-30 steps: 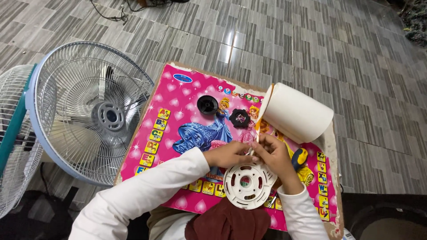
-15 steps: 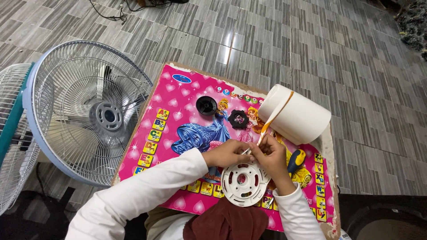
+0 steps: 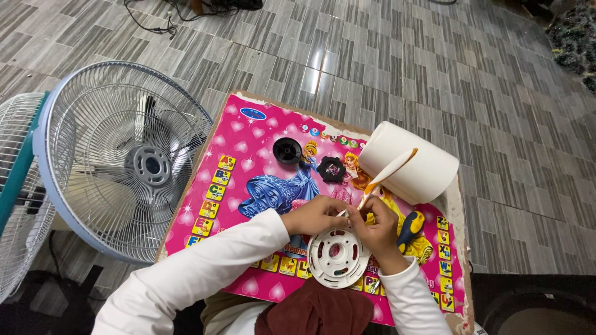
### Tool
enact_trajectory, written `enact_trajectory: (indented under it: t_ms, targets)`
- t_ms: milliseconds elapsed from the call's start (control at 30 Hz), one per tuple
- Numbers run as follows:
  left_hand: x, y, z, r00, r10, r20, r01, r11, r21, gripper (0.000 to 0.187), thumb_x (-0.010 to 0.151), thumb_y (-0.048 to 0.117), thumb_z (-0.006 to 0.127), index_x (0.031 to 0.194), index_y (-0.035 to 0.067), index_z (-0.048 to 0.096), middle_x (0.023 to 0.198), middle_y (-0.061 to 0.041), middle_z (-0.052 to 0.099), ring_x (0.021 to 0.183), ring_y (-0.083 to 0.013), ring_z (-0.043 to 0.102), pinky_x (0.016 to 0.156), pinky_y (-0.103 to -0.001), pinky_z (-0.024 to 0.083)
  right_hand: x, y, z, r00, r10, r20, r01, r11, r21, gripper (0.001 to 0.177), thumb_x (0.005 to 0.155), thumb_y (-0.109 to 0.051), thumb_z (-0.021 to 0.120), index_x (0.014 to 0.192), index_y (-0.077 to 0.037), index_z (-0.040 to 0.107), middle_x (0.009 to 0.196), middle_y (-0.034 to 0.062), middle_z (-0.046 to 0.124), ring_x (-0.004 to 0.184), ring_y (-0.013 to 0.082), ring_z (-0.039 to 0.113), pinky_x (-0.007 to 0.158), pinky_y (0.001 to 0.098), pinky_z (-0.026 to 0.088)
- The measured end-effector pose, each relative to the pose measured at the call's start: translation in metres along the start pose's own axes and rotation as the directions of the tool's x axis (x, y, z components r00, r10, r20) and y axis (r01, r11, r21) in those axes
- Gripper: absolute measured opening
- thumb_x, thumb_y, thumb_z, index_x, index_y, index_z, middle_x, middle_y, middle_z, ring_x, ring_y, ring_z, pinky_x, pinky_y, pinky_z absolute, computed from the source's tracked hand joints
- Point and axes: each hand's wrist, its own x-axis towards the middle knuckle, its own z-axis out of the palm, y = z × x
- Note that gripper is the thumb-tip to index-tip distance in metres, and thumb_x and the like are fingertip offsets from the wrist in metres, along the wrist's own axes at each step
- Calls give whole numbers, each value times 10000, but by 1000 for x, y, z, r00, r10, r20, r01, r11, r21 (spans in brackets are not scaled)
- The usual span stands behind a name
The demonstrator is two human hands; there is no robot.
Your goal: Applying a substance to a plastic appliance component using a small brush on a work table
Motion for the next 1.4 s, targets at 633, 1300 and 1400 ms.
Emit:
enact_trajectory:
  t_ms: [633,1300,1400]
  targets:
    - [-12,23,-5,996,74,-50,-74,997,-13,171,901,309,717,971,158,759,720,-95,726,697,-199,672,654,-368,532,2,-2,1,995,-42,-88,47,997,54,282,896,-246,849,736,-98,669,646,75,669,573,280,662,619,325,542]
    - [6,-7,-8,969,87,232,-39,978,-204,295,802,227,803,1060,119,710,829,-44,727,783,-132,641,686,-299,544,6,-1,-8,998,43,38,-55,912,406,221,906,-158,802,805,-17,665,755,111,682,715,202,670,725,361,538]
    - [-4,21,-14,969,82,235,-49,988,-145,280,784,222,797,1034,126,715,822,-32,730,753,-136,654,670,-301,545,4,9,-8,990,19,138,-57,958,280,285,838,-243,870,747,-54,677,708,113,685,660,245,666,695,365,528]
